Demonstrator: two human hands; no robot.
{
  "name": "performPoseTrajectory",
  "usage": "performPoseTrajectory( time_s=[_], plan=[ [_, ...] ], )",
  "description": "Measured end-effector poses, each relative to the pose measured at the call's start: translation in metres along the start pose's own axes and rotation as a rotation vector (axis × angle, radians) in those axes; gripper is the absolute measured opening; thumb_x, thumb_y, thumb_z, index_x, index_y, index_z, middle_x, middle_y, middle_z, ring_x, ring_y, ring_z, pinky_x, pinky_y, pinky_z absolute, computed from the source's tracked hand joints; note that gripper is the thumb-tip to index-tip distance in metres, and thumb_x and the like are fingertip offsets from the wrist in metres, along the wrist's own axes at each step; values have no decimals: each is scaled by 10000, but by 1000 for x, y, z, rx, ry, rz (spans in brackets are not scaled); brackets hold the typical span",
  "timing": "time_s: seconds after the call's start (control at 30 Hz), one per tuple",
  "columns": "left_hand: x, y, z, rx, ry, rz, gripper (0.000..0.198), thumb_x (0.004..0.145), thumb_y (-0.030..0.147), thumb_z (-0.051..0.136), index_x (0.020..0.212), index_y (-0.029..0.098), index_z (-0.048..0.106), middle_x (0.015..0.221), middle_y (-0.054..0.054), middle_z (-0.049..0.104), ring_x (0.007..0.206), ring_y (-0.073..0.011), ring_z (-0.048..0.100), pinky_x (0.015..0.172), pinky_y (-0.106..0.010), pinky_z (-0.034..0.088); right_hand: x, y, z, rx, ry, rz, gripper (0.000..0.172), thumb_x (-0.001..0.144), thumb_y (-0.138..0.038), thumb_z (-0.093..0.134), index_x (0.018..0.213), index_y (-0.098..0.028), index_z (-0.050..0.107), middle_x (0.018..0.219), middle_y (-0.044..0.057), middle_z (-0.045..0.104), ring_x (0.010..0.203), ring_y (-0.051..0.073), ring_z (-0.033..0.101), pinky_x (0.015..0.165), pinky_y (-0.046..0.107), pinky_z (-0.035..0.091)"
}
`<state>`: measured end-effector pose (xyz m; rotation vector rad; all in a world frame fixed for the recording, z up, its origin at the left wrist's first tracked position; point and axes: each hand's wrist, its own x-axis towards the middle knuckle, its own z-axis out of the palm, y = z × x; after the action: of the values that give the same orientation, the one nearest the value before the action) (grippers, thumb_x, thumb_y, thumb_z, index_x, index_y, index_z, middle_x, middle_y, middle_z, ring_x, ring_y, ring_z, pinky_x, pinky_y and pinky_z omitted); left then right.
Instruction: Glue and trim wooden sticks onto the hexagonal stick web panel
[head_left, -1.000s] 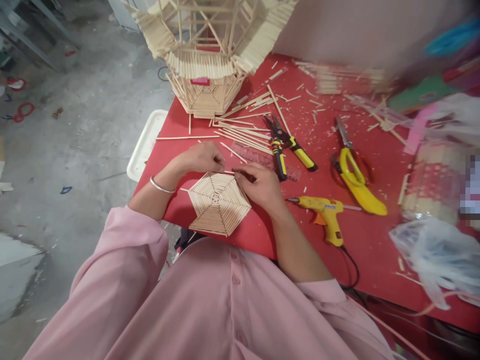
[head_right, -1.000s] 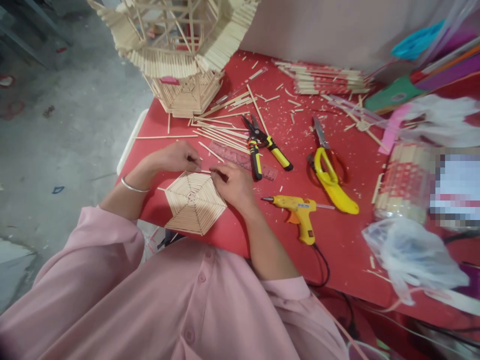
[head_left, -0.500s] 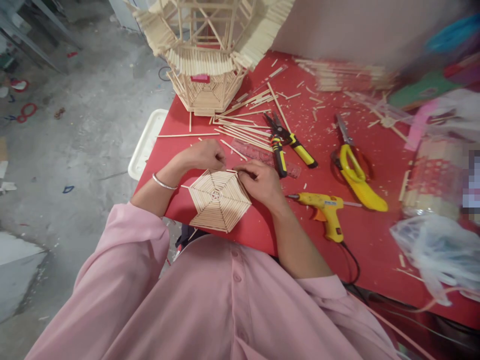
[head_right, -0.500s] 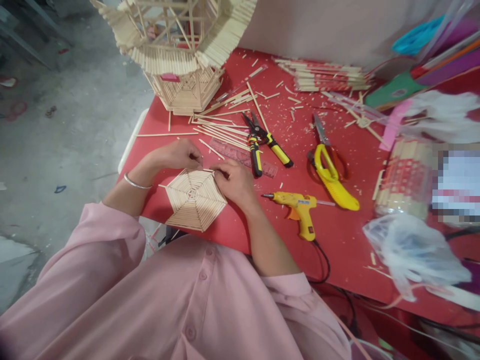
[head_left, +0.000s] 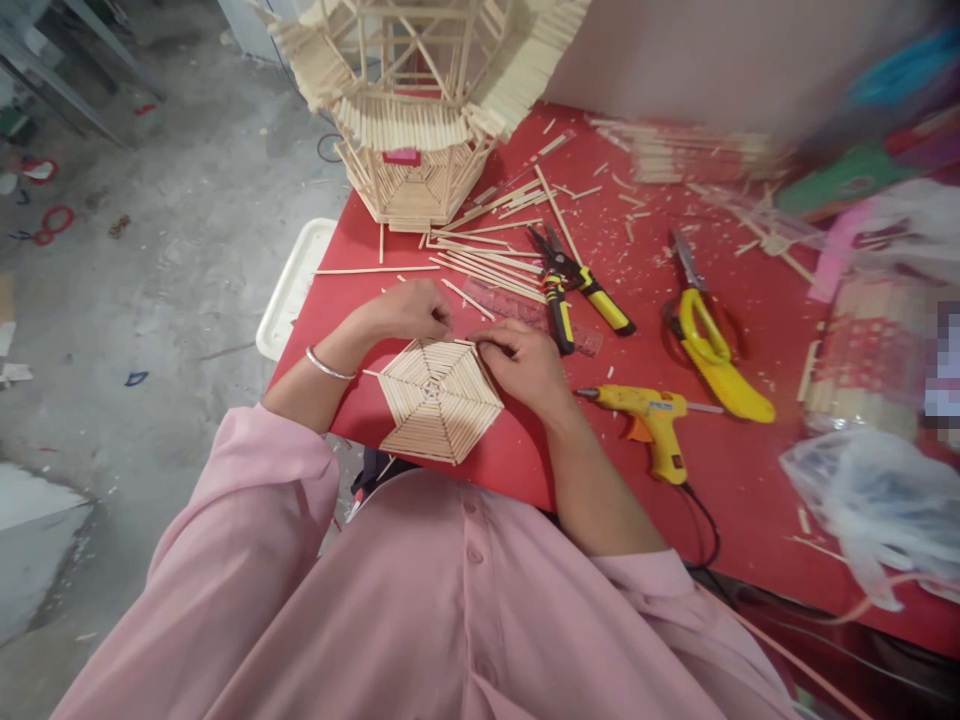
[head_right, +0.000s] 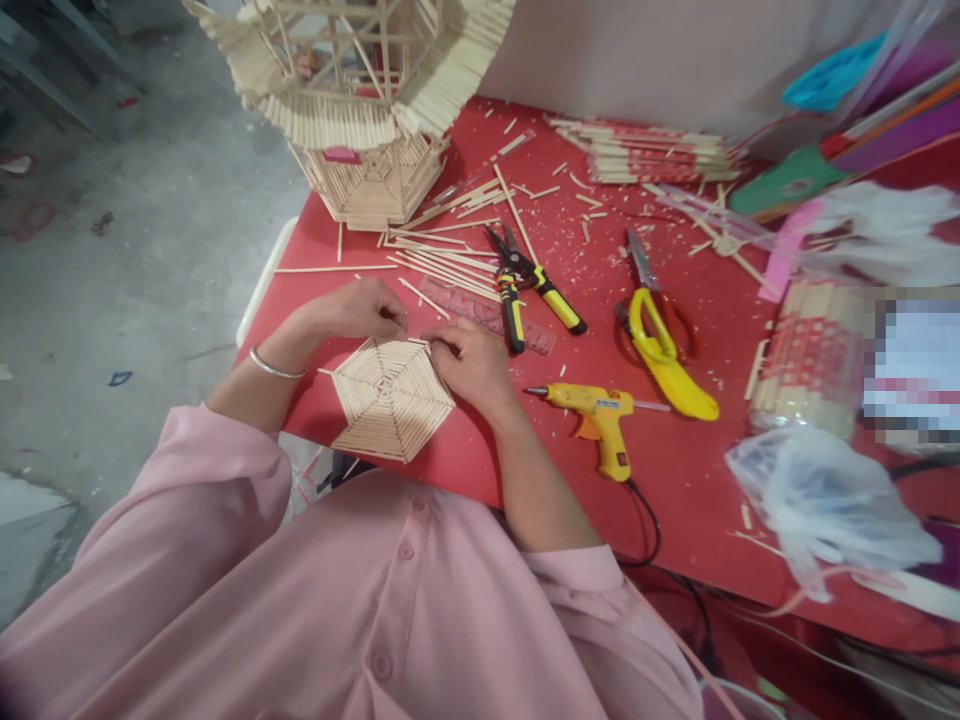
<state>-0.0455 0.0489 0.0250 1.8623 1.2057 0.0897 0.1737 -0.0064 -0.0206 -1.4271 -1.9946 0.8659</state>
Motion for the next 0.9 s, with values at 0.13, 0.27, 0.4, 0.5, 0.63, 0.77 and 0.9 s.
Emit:
performPoseTrajectory(
  time_s=[0.13, 0.27, 0.4, 0.5, 0.63, 0.77, 0.9],
  plan=[
    [0, -1, 0, -24, 3, 6, 120, 701, 198, 632, 696, 140, 738, 628, -15, 672, 633, -130, 598, 601, -256, 389, -1, 0, -1, -5, 0, 2, 286, 891, -188, 580, 962, -269, 845, 988, 41, 797, 969, 232, 742, 912, 396, 568],
    [0, -4, 1, -44, 5, 12, 118, 703, 205, 643, 703, 147, 745, 636, -17, 679, 633, -131, 600, 601, -258, 392, -1, -1, -1, -9, -2, 1, 280, 889, -185, 588, 952, -282, 843, 997, 33, 799, 970, 232, 741, 925, 403, 572],
    [0, -4, 1, -50, 10, 20, 113, 709, 209, 651, 699, 144, 744, 628, -16, 669, 624, -126, 582, 595, -257, 384, 0, 0, -1, -11, 2, 2, 279, 891, -184, 590, 954, -288, 841, 997, 28, 802, 975, 231, 744, 918, 404, 574],
    [0, -3, 1, -46, 10, 14, 120, 714, 211, 654, 706, 137, 749, 630, -16, 665, 627, -128, 575, 602, -263, 389, 0, 1, -1, -12, 5, -2, 280, 892, -183, 584, 955, -270, 843, 995, 41, 802, 974, 235, 746, 911, 405, 573],
    [-1, -2, 1, -52, 14, -1, 125, 716, 220, 660, 707, 135, 751, 629, -17, 657, 624, -129, 568, 607, -271, 391, 0, 1, 0, -14, 2, -6, 281, 891, -180, 581, 957, -253, 845, 1000, 53, 802, 983, 240, 748, 910, 407, 570],
    [-1, -3, 1, -45, 21, 11, 115, 715, 224, 664, 696, 142, 743, 624, -15, 653, 615, -124, 559, 604, -269, 382, 0, 0, -1, -19, 1, -2, 282, 890, -173, 587, 956, -268, 843, 997, 41, 802, 977, 233, 747, 908, 400, 570],
    [0, -5, 1, -48, 23, 34, 115, 721, 231, 664, 691, 147, 737, 624, -11, 656, 615, -121, 555, 602, -264, 378, 0, -1, -2, -22, -6, 1, 280, 893, -177, 588, 950, -282, 842, 1001, 33, 804, 971, 229, 746, 905, 398, 572]
  ],
)
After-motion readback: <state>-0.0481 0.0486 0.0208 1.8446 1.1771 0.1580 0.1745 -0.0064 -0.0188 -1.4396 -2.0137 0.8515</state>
